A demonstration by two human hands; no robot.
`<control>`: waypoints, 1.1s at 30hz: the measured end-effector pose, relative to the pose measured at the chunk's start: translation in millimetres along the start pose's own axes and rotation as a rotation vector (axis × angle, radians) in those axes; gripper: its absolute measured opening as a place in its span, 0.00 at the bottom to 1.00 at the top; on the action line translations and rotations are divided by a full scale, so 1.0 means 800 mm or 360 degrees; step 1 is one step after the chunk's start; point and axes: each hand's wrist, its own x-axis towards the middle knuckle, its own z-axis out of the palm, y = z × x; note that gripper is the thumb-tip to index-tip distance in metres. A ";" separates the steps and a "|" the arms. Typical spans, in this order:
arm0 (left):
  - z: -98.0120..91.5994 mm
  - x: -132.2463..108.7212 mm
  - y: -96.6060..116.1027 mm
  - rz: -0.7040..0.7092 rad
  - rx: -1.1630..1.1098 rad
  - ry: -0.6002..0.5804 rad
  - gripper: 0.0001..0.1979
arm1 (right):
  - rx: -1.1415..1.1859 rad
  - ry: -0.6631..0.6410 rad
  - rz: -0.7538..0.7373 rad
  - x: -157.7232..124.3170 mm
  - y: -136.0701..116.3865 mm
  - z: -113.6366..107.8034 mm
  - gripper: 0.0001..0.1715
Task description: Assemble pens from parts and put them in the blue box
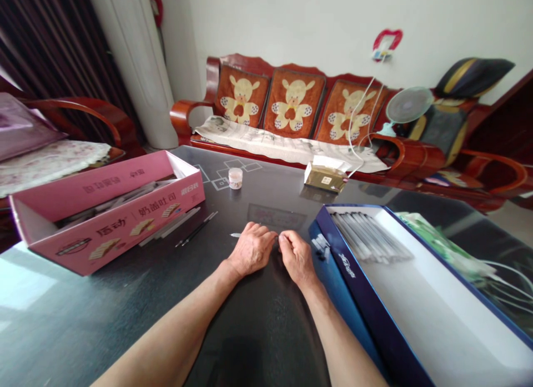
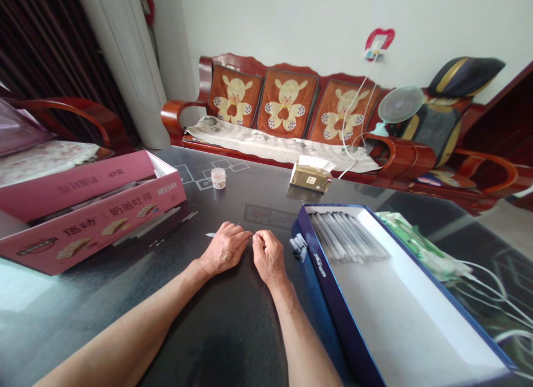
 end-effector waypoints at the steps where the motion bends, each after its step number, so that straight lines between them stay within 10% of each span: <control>1: 0.000 0.000 0.000 0.0006 0.0001 -0.0002 0.14 | -0.0013 -0.0005 0.0003 0.000 0.000 0.000 0.16; 19: -0.001 0.003 0.003 0.0037 -0.0015 0.0035 0.15 | 0.0001 -0.0022 0.0248 0.004 0.001 0.007 0.27; 23: -0.003 0.003 0.004 0.0012 -0.0049 0.0277 0.13 | 0.0136 0.0146 0.0355 0.004 0.003 0.010 0.27; 28: 0.000 -0.002 -0.004 -0.0617 -0.0338 0.0772 0.11 | 0.0521 0.0393 0.0682 0.007 0.011 0.012 0.28; 33: 0.008 0.000 -0.014 -0.1247 -0.1219 0.0719 0.19 | 0.0501 0.0270 0.0538 0.005 -0.004 0.010 0.27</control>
